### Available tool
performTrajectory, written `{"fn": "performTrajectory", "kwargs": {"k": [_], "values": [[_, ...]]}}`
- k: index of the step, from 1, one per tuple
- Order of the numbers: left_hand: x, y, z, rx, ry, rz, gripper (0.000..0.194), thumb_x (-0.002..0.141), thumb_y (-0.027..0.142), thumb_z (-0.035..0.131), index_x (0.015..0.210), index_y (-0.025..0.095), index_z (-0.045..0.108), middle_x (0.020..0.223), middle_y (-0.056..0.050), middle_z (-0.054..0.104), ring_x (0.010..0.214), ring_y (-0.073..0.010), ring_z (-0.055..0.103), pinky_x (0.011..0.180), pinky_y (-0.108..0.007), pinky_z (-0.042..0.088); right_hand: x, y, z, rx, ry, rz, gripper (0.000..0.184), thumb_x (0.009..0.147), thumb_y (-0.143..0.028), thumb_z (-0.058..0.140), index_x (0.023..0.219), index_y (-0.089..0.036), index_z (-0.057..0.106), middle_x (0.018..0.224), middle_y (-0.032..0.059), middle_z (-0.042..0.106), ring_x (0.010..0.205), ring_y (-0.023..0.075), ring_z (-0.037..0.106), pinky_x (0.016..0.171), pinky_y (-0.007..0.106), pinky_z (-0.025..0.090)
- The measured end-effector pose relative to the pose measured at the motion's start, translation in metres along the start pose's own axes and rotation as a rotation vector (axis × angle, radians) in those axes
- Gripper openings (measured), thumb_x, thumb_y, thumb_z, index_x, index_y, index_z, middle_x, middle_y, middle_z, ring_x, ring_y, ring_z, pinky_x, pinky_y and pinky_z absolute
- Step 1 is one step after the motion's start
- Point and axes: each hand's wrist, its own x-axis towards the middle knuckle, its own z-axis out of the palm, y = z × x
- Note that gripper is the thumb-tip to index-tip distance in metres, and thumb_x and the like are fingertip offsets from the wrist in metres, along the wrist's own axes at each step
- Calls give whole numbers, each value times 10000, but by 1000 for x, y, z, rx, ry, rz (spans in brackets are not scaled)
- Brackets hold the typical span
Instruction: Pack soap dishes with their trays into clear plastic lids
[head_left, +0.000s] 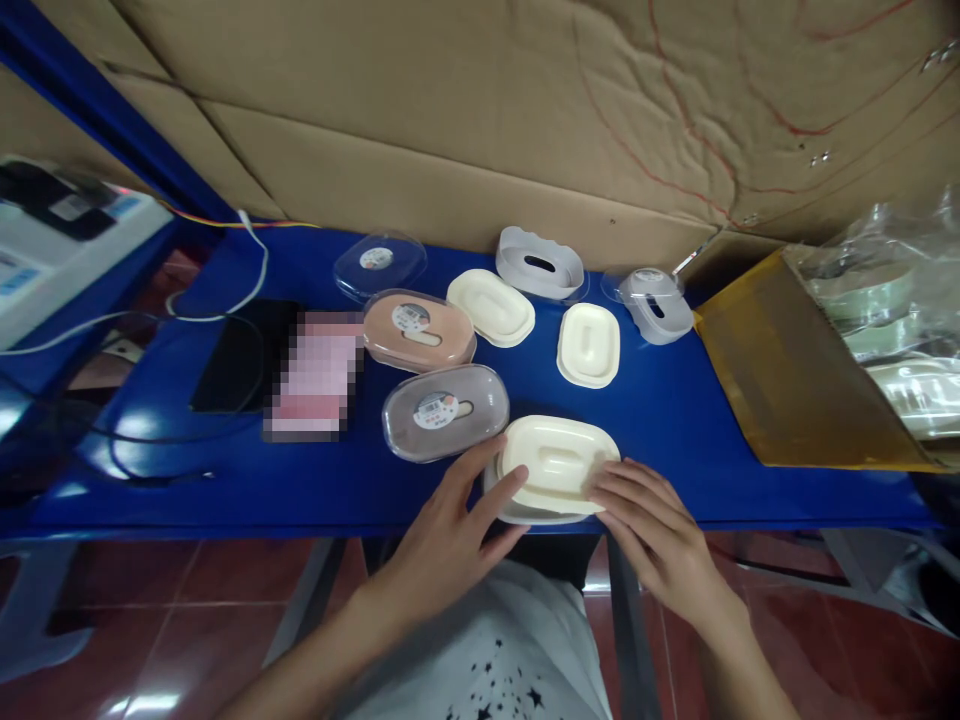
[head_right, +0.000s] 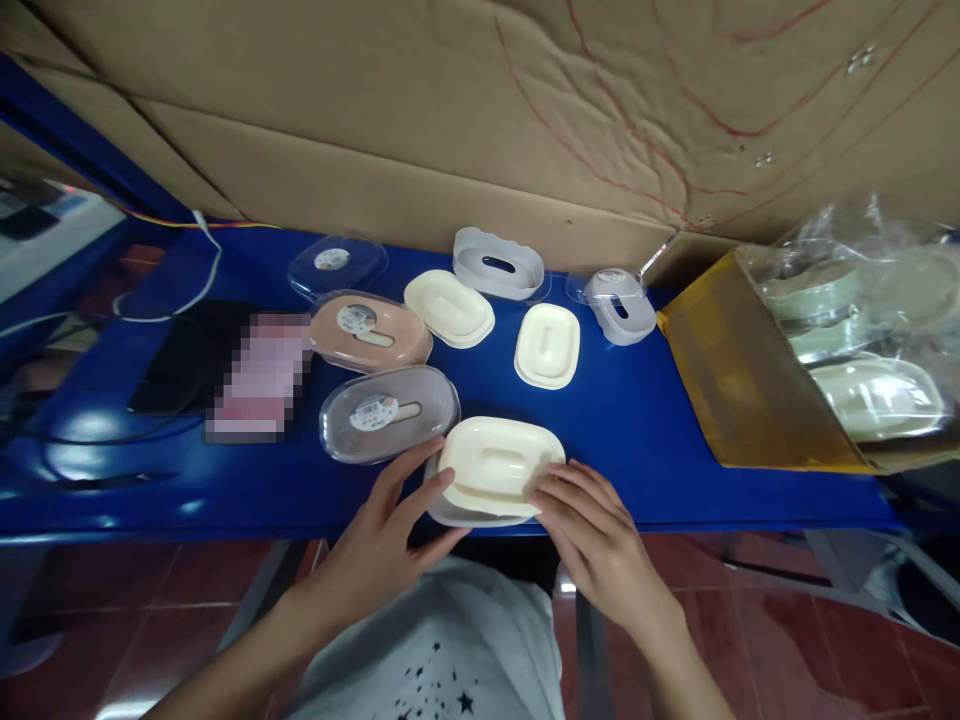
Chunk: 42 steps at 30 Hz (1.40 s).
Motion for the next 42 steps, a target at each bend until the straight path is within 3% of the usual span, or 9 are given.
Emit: {"fn": "performTrajectory", "kwargs": {"k": [4, 7, 16, 20, 25, 29, 33, 37, 42], "values": [[3, 1, -5, 70, -92, 64, 366, 1056, 236, 678, 1409, 176, 598, 1481, -148, 630, 1488, -349, 542, 1175, -559, 583, -13, 22, -5, -108, 98, 84, 431, 1019, -110, 661, 1412, -283, 686, 1319, 64, 778, 1317, 281, 693, 1156, 556, 555], [3, 4, -8, 42, -64, 74, 207, 1058, 203, 672, 1264, 178, 666, 1350, -93, 710, 1500, -319, 537, 1217, -540, 555, -28, 37, -8, -142, 118, 143, 433, 1036, -139, 645, 1438, -299, 671, 1314, 68, 779, 1306, 293, 700, 1121, 556, 577], [8, 16, -18, -35, 117, 61, 253, 1020, 113, 693, 1268, 156, 664, 1303, -117, 701, 1465, -317, 558, 1201, -525, 567, -46, 52, -22, -211, 213, 214, 374, 1037, -153, 638, 1376, -299, 700, 1262, 81, 782, 1271, 306, 714, 1086, 550, 595], [15, 19, -17, -22, 153, 54, 255, 1005, 111, 710, 1249, 175, 672, 1333, -118, 681, 1453, -319, 571, 1190, -522, 577, -42, 47, -9, -162, 96, 151, 397, 1049, -147, 607, 1409, -303, 675, 1307, 78, 772, 1313, 292, 697, 1084, 525, 607], [32, 21, 3, -13, 90, 90, 240, 1018, 170, 720, 1249, 158, 655, 1377, -142, 653, 1484, -328, 541, 1191, -529, 576, -35, 27, 13, -211, 150, 148, 444, 1025, -186, 677, 1455, -279, 613, 1448, 138, 685, 1378, 332, 650, 1201, 637, 495], [43, 22, 20, 10, 50, 116, 236, 1022, 202, 724, 1243, 158, 652, 1367, -150, 650, 1472, -321, 559, 1187, -496, 584, -36, 24, 15, -130, 263, 246, 738, 991, -289, 753, 1641, -300, 405, 1619, 189, 518, 1526, 388, 509, 1177, 657, 523], [52, 19, 31, -24, 46, 130, 198, 1028, 231, 718, 1211, 180, 664, 1374, -149, 634, 1449, -323, 581, 1170, -505, 593, -34, 29, 13, -106, 175, 210, 760, 1011, -276, 727, 1679, -357, 373, 1743, 152, 372, 1584, 388, 439, 1197, 638, 523], [56, 14, 32, -32, -16, 138, 196, 1045, 246, 689, 1223, 174, 652, 1411, -163, 612, 1466, -328, 562, 1173, -515, 589, -29, 35, 13, -107, 123, 185, 617, 1037, -229, 680, 1610, -364, 497, 1703, 124, 454, 1537, 361, 508, 1186, 616, 534], [50, 6, 21, 54, -180, 188, 221, 1058, 181, 650, 1278, 163, 647, 1436, -143, 628, 1517, -321, 512, 1234, -517, 536, -27, 33, 18, -176, 101, 72, 636, 1005, -225, 740, 1595, -332, 527, 1607, 138, 579, 1466, 350, 580, 1133, 586, 561]]}}
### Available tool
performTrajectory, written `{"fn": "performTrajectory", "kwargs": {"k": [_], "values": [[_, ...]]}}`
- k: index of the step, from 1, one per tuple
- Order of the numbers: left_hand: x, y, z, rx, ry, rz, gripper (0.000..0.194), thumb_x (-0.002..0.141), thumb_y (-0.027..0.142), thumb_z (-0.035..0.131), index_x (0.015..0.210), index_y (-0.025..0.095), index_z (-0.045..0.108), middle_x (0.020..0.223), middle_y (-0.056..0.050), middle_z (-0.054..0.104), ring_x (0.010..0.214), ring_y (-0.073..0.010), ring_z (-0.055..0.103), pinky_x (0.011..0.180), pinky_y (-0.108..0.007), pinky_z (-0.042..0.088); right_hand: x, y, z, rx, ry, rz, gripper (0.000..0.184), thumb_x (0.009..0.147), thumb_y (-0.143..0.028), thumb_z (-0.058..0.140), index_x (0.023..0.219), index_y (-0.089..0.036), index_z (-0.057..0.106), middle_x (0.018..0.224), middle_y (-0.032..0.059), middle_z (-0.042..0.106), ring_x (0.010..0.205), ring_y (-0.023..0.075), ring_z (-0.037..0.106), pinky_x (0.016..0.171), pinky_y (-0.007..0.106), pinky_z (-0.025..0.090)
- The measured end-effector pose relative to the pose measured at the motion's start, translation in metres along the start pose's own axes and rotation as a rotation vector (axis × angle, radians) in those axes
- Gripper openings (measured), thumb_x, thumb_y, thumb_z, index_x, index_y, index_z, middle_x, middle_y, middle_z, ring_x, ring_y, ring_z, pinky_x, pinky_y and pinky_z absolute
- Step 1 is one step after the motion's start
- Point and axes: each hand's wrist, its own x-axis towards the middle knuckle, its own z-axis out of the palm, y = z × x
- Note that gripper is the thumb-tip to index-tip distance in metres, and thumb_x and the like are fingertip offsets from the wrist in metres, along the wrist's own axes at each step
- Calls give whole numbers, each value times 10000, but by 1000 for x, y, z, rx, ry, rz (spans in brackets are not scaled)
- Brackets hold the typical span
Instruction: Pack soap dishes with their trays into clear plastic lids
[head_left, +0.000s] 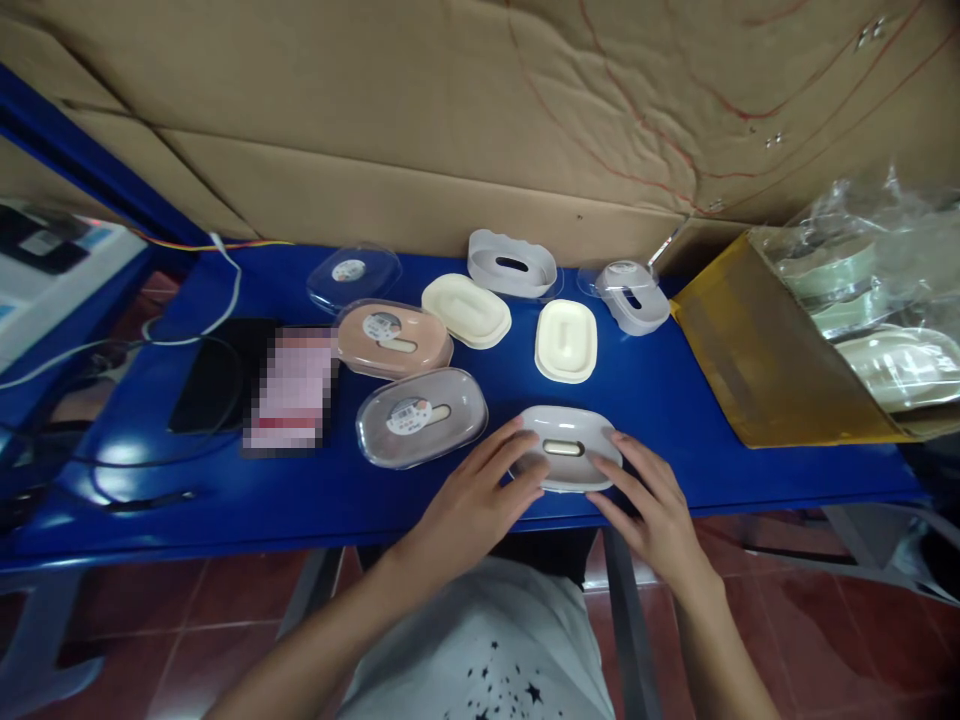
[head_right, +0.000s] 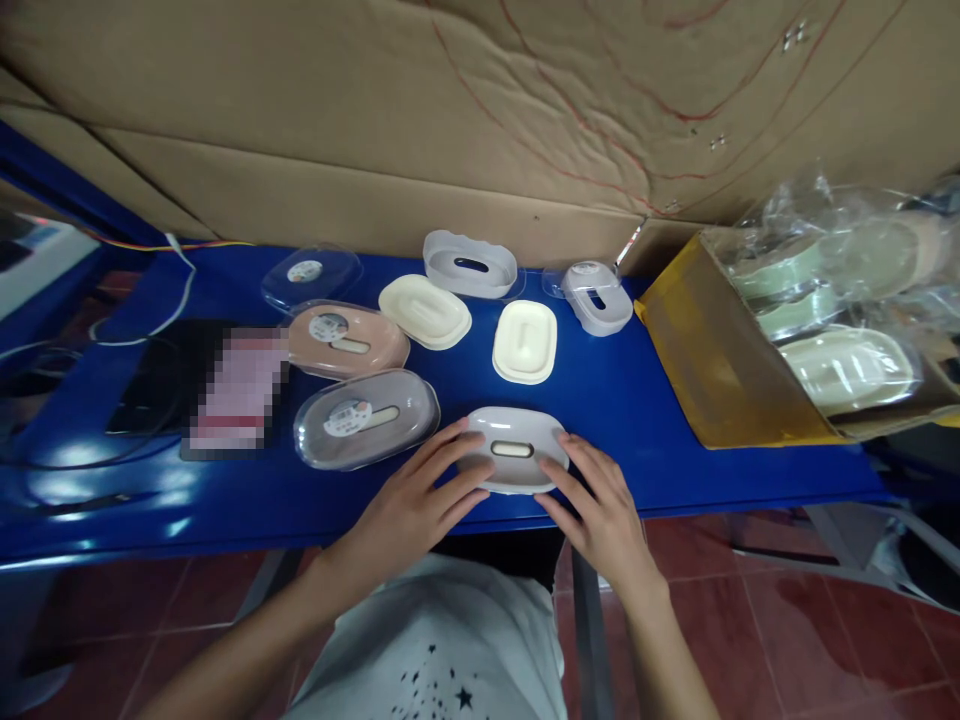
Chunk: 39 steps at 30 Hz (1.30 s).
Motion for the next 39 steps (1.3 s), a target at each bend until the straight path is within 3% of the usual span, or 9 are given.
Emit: {"fn": "performTrajectory", "kwargs": {"k": [6, 11, 17, 21, 25, 30, 32, 34, 39], "values": [[-11, -3, -6, 94, -10, 15, 226, 1069, 159, 612, 1287, 179, 670, 1411, -115, 681, 1478, -345, 554, 1147, -536, 594, 13, 0, -16, -21, -87, -91, 586, 1050, -266, 673, 1610, -340, 518, 1621, 108, 582, 1476, 334, 571, 1137, 575, 542], [-16, -4, -11, 87, -12, 21, 267, 1086, 202, 591, 1347, 190, 648, 1426, -115, 671, 1484, -328, 550, 1159, -514, 577, 101, 29, -25, -97, -37, -96, 491, 1110, -288, 547, 1601, -295, 520, 1576, 88, 632, 1455, 304, 587, 1181, 534, 478], [-17, -7, -11, 27, 66, 35, 183, 1076, 199, 606, 1246, 175, 670, 1343, -123, 684, 1427, -295, 588, 1138, -467, 574, 242, 59, 30, -202, -110, -78, 405, 1067, -282, 595, 1446, -148, 642, 1487, 155, 694, 1406, 361, 602, 1143, 558, 444], [-18, -9, -8, 23, 92, 35, 153, 1057, 207, 640, 1203, 178, 676, 1295, -114, 697, 1399, -297, 603, 1119, -464, 575, 274, 61, 56, -205, -97, -72, 242, 1034, -209, 587, 1221, -181, 739, 1253, 150, 799, 1220, 352, 689, 1090, 548, 433], [-19, -9, -8, 26, 84, 46, 137, 1054, 204, 640, 1183, 176, 674, 1302, -113, 691, 1402, -305, 601, 1132, -464, 566, 257, 54, 42, -194, -54, -77, 217, 1064, -219, 517, 1141, -204, 720, 1221, 124, 794, 1189, 311, 697, 1137, 526, 384], [-18, -9, -11, 29, 87, 53, 192, 1069, 202, 614, 1252, 166, 661, 1343, -124, 677, 1385, -315, 611, 1107, -484, 589, 192, 28, -6, -51, 35, -64, 202, 1097, -359, 499, 1196, -243, 631, 1187, 91, 757, 1120, 283, 689, 1088, 489, 434], [-19, -9, -12, 15, 144, 43, 248, 1074, 203, 613, 1318, 170, 641, 1384, -137, 656, 1367, -304, 621, 1098, -482, 597, 161, 18, -25, 43, 96, 69, 213, 1092, -423, 521, 1191, -258, 613, 1067, 61, 734, 948, 255, 678, 894, 416, 502], [-19, -8, -13, -4, 203, 18, 283, 1074, 193, 615, 1356, 173, 624, 1403, -149, 640, 1354, -290, 628, 1093, -467, 603, 133, 14, -39, 95, 159, 243, 226, 1093, -465, 525, 1154, -265, 612, 924, 20, 682, 786, 214, 623, 739, 356, 476], [-18, -8, -12, 32, 136, 47, 282, 1074, 194, 609, 1354, 174, 636, 1404, -148, 646, 1349, -301, 637, 1105, -484, 603, 92, 29, -41, 188, 222, 506, 324, 1058, -559, 568, 1016, -248, 650, 825, -8, 615, 717, 180, 554, 685, 323, 452]]}}
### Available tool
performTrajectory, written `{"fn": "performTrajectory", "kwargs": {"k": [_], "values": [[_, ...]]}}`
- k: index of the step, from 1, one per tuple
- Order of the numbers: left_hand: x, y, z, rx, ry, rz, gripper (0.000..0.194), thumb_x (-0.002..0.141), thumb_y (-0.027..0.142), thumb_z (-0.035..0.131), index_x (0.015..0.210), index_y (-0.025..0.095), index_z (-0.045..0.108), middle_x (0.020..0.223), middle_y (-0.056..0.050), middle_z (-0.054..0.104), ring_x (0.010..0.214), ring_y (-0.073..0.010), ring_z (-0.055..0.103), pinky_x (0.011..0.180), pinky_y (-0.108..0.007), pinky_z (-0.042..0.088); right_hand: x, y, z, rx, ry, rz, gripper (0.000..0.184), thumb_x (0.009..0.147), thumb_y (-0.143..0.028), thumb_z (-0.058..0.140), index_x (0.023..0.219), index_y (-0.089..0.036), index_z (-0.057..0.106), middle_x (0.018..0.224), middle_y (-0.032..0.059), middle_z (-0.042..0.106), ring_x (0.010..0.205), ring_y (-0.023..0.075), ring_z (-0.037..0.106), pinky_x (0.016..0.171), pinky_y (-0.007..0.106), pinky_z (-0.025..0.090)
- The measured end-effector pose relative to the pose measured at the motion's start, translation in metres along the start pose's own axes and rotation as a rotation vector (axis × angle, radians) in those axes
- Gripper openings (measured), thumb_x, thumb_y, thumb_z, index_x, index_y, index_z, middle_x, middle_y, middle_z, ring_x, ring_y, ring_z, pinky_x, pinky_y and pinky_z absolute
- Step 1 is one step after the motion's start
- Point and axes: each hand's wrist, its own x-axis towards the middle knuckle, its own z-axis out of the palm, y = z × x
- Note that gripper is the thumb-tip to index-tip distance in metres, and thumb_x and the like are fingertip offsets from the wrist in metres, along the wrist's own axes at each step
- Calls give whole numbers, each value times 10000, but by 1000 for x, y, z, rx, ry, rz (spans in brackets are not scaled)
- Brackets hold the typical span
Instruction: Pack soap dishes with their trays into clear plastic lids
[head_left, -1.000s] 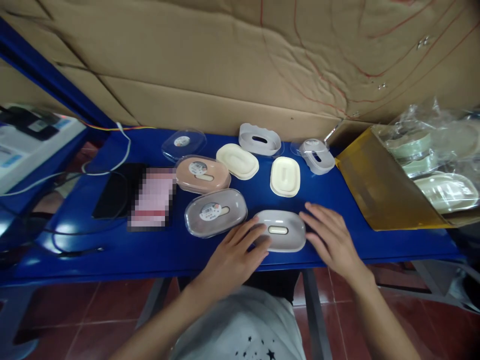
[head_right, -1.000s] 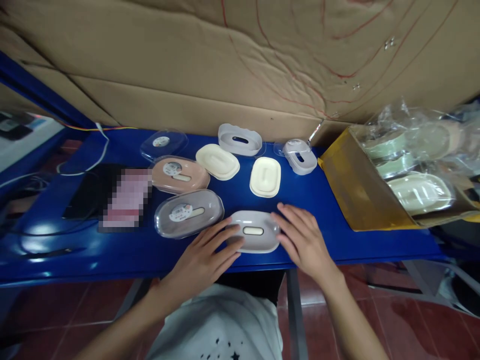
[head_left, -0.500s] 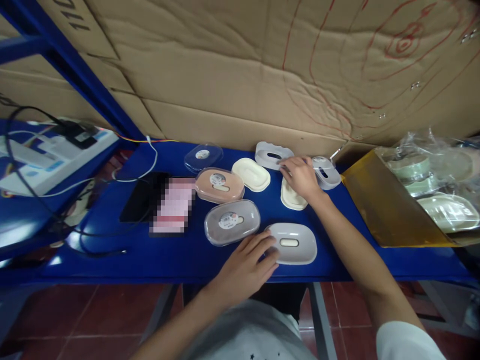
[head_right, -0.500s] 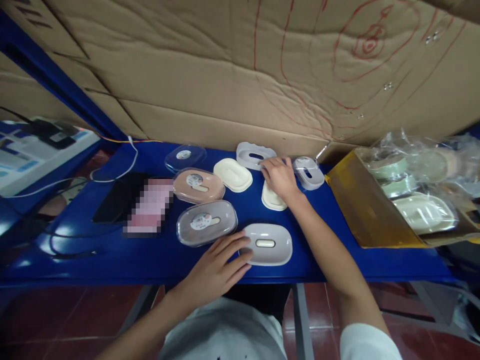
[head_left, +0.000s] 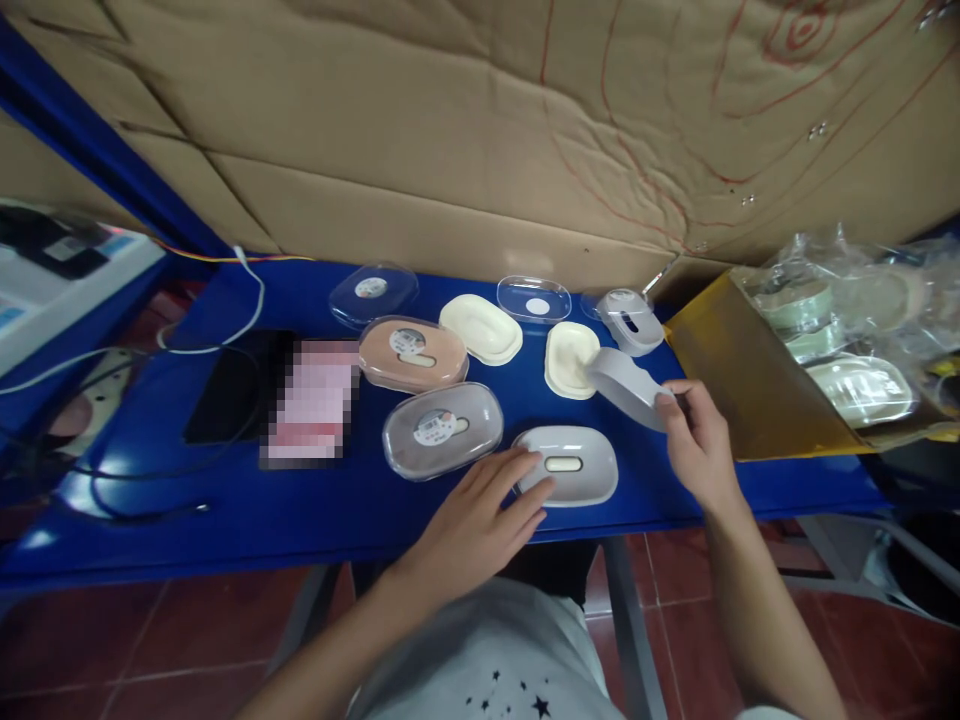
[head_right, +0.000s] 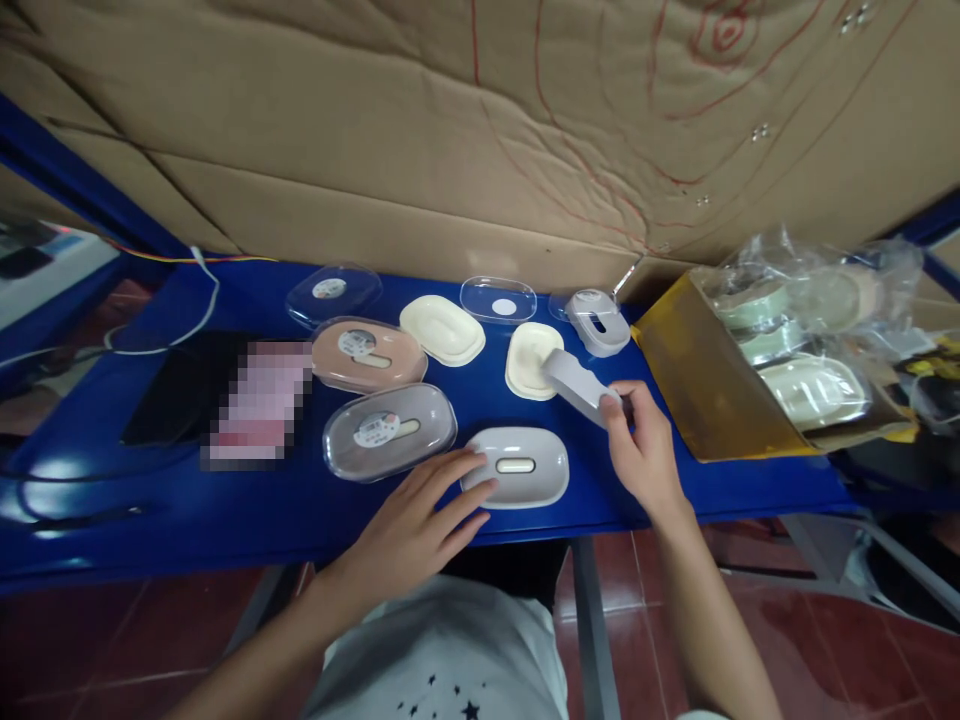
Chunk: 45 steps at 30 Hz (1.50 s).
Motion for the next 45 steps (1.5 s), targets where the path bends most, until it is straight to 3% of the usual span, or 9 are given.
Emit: {"fn": "performTrajectory", "kwargs": {"k": [6, 15, 21, 27, 31, 34, 37, 40, 45], "values": [[-1, 0, 4, 7, -40, 20, 185, 1061, 171, 617, 1239, 156, 663, 1375, -151, 642, 1357, -317, 627, 1104, -505, 600, -10, 32, 0, -28, 98, 41, 352, 1045, -576, 588, 1052, -231, 660, 865, 18, 674, 770, 206, 625, 744, 349, 501], [0, 0, 4, 19, -62, 17, 164, 1070, 159, 582, 1215, 165, 659, 1356, -141, 650, 1359, -314, 617, 1096, -506, 604, 3, 38, 4, -440, 14, -247, 374, 1070, -515, 555, 1186, -207, 732, 1060, 135, 762, 932, 310, 701, 878, 462, 530], [0, 1, 4, 18, -45, 20, 156, 1070, 172, 584, 1202, 168, 668, 1344, -140, 667, 1331, -321, 639, 1085, -521, 603, 94, -25, 72, -340, -313, -455, 348, 1074, -347, 521, 1340, -210, 697, 1429, 148, 717, 1351, 326, 617, 1134, 502, 423], [-1, 3, 2, 28, -7, -24, 181, 1041, 161, 635, 1217, 169, 677, 1348, -143, 669, 1329, -311, 655, 1107, -512, 599, 155, -59, 128, -295, -354, -458, 212, 1038, -274, 556, 977, -186, 739, 1104, 149, 816, 1096, 321, 716, 1099, 541, 412], [-10, 10, -5, -12, 129, -39, 291, 1035, 172, 669, 1325, 193, 651, 1407, -145, 629, 1320, -285, 657, 1090, -464, 625, 119, -65, 88, -185, -228, -442, 329, 1128, -366, 390, 1189, -196, 665, 1179, 134, 773, 1100, 273, 693, 1076, 482, 442], [-13, 16, -18, 3, 263, -114, 390, 990, 162, 743, 1353, 239, 623, 1498, -140, 560, 1387, -291, 621, 1093, -455, 637, 71, -65, 36, 130, -196, -263, 390, 1129, -541, 406, 1163, -255, 668, 1051, 62, 728, 932, 225, 667, 864, 373, 516], [-5, 20, -34, 39, 191, -128, 539, 962, 173, 787, 1440, 291, 567, 1699, -136, 382, 1517, -349, 520, 1130, -526, 620, 28, -64, -3, 400, -590, 62, 405, 1086, -609, 511, 1075, -257, 710, 847, 3, 651, 718, 169, 580, 664, 298, 474], [11, 19, -44, -37, -6, -15, 588, 1027, 166, 691, 1561, 306, 488, 1761, -116, 331, 1584, -351, 441, 1180, -562, 576, 3, -58, -13, 555, -845, 253, 404, 1072, -601, 563, 1079, -237, 737, 926, 24, 688, 747, 151, 584, 670, 283, 480], [25, 12, -41, -47, -102, 74, 565, 1029, 234, 721, 1552, 241, 507, 1642, -166, 520, 1508, -341, 544, 1201, -595, 539, -9, -43, 4, 638, -839, 337, 429, 1062, -616, 576, 1102, -238, 774, 975, 41, 734, 734, 146, 617, 654, 278, 533]]}}
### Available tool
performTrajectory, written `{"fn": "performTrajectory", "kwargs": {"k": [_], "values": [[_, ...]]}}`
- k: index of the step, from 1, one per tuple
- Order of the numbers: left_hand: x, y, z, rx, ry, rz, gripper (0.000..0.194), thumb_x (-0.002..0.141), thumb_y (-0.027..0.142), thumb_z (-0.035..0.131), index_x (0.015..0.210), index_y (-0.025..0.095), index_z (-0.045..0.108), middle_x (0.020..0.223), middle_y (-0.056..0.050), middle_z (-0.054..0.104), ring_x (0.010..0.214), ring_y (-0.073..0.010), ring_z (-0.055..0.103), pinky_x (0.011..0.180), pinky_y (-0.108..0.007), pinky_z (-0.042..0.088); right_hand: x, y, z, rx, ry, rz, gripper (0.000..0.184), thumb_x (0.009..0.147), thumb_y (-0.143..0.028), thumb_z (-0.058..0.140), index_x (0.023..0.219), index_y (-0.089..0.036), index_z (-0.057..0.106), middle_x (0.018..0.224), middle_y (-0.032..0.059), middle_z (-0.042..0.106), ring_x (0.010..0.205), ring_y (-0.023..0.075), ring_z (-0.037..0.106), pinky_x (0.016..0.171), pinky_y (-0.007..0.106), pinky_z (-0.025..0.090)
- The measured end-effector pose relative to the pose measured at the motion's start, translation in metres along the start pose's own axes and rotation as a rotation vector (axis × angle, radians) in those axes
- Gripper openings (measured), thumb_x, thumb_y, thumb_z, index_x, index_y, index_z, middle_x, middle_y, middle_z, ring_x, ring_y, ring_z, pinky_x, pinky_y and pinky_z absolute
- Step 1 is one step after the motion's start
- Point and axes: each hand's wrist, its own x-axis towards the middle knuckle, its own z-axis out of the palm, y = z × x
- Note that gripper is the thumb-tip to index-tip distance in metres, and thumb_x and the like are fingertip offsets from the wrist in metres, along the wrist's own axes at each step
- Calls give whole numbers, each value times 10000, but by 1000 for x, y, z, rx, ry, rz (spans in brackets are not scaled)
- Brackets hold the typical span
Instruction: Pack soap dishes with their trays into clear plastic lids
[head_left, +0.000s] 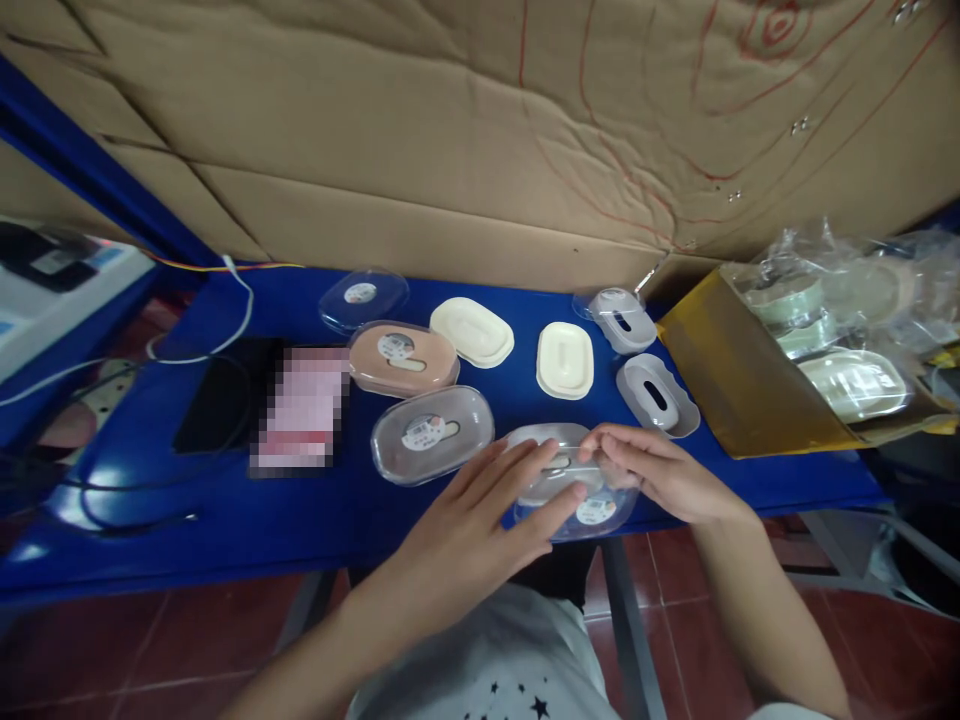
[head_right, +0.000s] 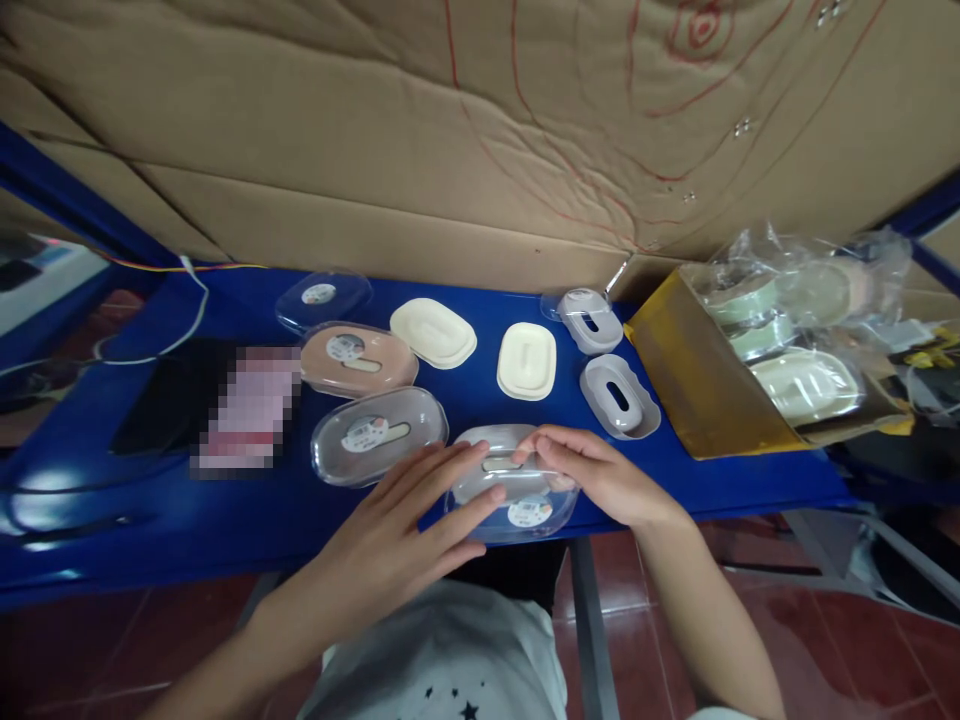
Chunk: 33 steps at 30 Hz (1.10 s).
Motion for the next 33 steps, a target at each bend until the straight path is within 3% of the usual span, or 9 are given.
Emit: {"fn": "performTrajectory", "kwargs": {"k": [2, 4, 6, 8, 10, 13, 17, 24, 33], "values": [[-1, -5, 4, -38, 47, -20, 589, 1005, 319, 772, 1528, 241, 513, 1599, -178, 567, 1470, -341, 586, 1178, -588, 560, 2, 5, 0, -77, 82, -75, 437, 1078, -616, 541, 1205, -267, 769, 1087, 63, 764, 885, 187, 701, 790, 324, 607], [-3, -9, 8, -126, 134, -125, 642, 986, 457, 788, 1521, 249, 500, 1562, -180, 606, 1432, -335, 626, 1133, -566, 600, 0, 9, -2, -228, 195, -248, 466, 1083, -625, 520, 1383, -319, 701, 1314, 84, 739, 1175, 246, 708, 1035, 421, 599], [-6, -12, 12, -215, 215, -270, 681, 970, 555, 774, 1510, 249, 494, 1549, -181, 624, 1414, -327, 648, 1099, -547, 625, -6, 16, -4, -384, 221, -425, 585, 1044, -669, 568, 1542, -361, 576, 1562, 90, 613, 1459, 303, 570, 1221, 515, 492], [-8, -14, 17, -271, 233, -366, 665, 967, 555, 774, 1491, 246, 504, 1553, -179, 626, 1426, -321, 641, 1100, -541, 624, -12, 27, -6, -512, 172, -502, 760, 965, -686, 689, 1627, -383, 469, 1713, 85, 459, 1591, 343, 430, 1269, 563, 450], [-9, -14, 21, -285, 200, -371, 650, 964, 516, 790, 1484, 244, 512, 1573, -182, 611, 1452, -329, 618, 1104, -551, 619, -16, 39, -4, -622, 164, -501, 831, 921, -614, 787, 1646, -409, 435, 1749, 79, 404, 1599, 356, 422, 1240, 575, 493], [-12, -14, 26, -238, 126, -320, 581, 997, 451, 765, 1483, 244, 522, 1652, -190, 523, 1492, -344, 575, 1113, -566, 612, -17, 58, 2, -724, 257, -523, 764, 932, -476, 825, 1613, -434, 481, 1731, 73, 430, 1560, 356, 482, 1205, 589, 531], [-15, -14, 28, -121, 93, -278, 463, 1061, 401, 673, 1468, 224, 541, 1669, -183, 497, 1521, -337, 542, 1164, -558, 577, -14, 73, 10, -764, 326, -566, 736, 932, -450, 830, 1593, -424, 508, 1692, 95, 478, 1516, 365, 531, 1177, 603, 548], [-15, -8, 32, 59, 44, -230, 422, 1095, 377, 609, 1455, 163, 555, 1614, -204, 555, 1489, -324, 579, 1146, -496, 604, -15, 80, 12, -837, 363, -582, 755, 947, -450, 815, 1620, -426, 473, 1680, 112, 490, 1501, 392, 542, 1159, 635, 544], [-9, -3, 40, 215, -25, -202, 541, 1116, 379, 573, 1589, 141, 462, 1687, -236, 458, 1536, -354, 519, 1144, -483, 605, -23, 85, 11, -788, 422, -529, 769, 992, -401, 759, 1667, -416, 391, 1724, 103, 432, 1554, 390, 485, 1196, 636, 538]]}}
